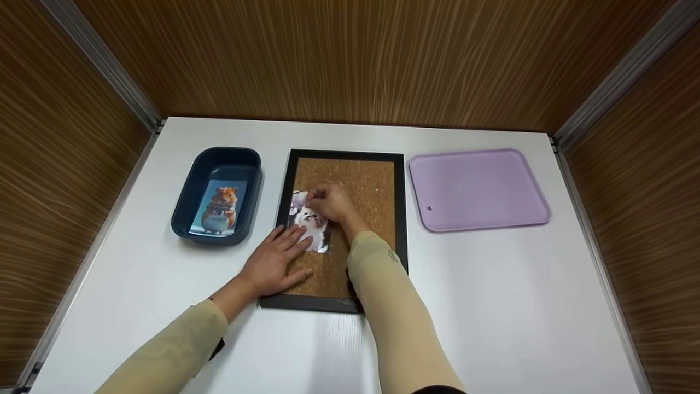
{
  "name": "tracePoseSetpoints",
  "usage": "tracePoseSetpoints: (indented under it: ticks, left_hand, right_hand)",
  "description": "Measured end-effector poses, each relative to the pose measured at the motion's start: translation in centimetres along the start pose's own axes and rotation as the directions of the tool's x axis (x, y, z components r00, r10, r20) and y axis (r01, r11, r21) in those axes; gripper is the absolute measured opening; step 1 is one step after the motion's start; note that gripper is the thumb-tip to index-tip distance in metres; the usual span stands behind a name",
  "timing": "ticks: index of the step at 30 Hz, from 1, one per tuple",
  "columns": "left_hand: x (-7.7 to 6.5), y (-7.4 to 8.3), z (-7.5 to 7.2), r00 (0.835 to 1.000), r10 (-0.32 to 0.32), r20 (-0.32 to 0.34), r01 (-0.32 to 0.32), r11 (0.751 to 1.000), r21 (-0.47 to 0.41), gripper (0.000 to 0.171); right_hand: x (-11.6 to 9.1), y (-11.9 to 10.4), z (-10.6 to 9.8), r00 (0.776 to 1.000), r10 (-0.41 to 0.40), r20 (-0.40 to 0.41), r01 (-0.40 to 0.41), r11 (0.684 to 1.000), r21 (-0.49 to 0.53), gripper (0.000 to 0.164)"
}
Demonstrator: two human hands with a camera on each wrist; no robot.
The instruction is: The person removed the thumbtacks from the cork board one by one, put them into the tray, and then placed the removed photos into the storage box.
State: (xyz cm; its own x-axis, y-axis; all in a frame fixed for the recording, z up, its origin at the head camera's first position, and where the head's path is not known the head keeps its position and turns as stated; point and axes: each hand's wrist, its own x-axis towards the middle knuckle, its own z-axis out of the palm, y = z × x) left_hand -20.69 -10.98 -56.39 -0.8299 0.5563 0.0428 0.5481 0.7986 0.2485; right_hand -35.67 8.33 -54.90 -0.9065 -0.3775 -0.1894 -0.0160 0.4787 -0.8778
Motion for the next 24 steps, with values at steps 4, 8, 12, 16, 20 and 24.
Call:
tracePoseSetpoints:
  ticks: [4, 8, 12, 16, 20, 24]
  left_hand:
    - [0.05, -0.03, 0.05, 1.0, 0.0, 0.007, 0.0, 1.0, 0.015, 0.077]
    - [0.03, -0.07, 0.07, 1.0, -0.002, 0.008, 0.001, 1.0, 0.026, 0.076]
    - [-0.01, -0.11, 0.01, 1.0, -0.004, 0.005, 0.004, 1.0, 0.028, 0.075]
    - [0.01, -0.1, -0.07, 1.0, -0.003, 0.002, 0.003, 1.0, 0.024, 0.073]
    - [0.02, -0.07, -0.12, 1.0, -0.004, 0.013, 0.004, 1.0, 0.02, 0.073]
    - [-0.04, -0.09, -0.12, 1.0, -0.005, 0.02, 0.005, 1.0, 0.022, 0.073]
  right_hand:
    - [0.0, 0.14, 0.0, 1.0, -0.011, -0.012, 0.011, 1.0, 0.011, 0.005]
    - [0.07, 0.29, -0.02, 0.999, -0.033, -0.015, 0.033, 0.999, 0.035, 0.006]
    - [0.05, 0.27, -0.17, 0.999, -0.033, -0.021, 0.034, 0.996, 0.088, 0.006]
    - [-0.09, 0.25, -0.35, 0.999, -0.014, -0.032, 0.019, 0.989, 0.146, 0.002]
    - [-0.26, 0.35, -0.49, 0.999, -0.024, -0.044, 0.033, 0.979, 0.199, 0.007]
    - [-0.38, 0.36, -0.87, 0.994, -0.06, -0.088, 0.079, 0.972, 0.223, 0.005]
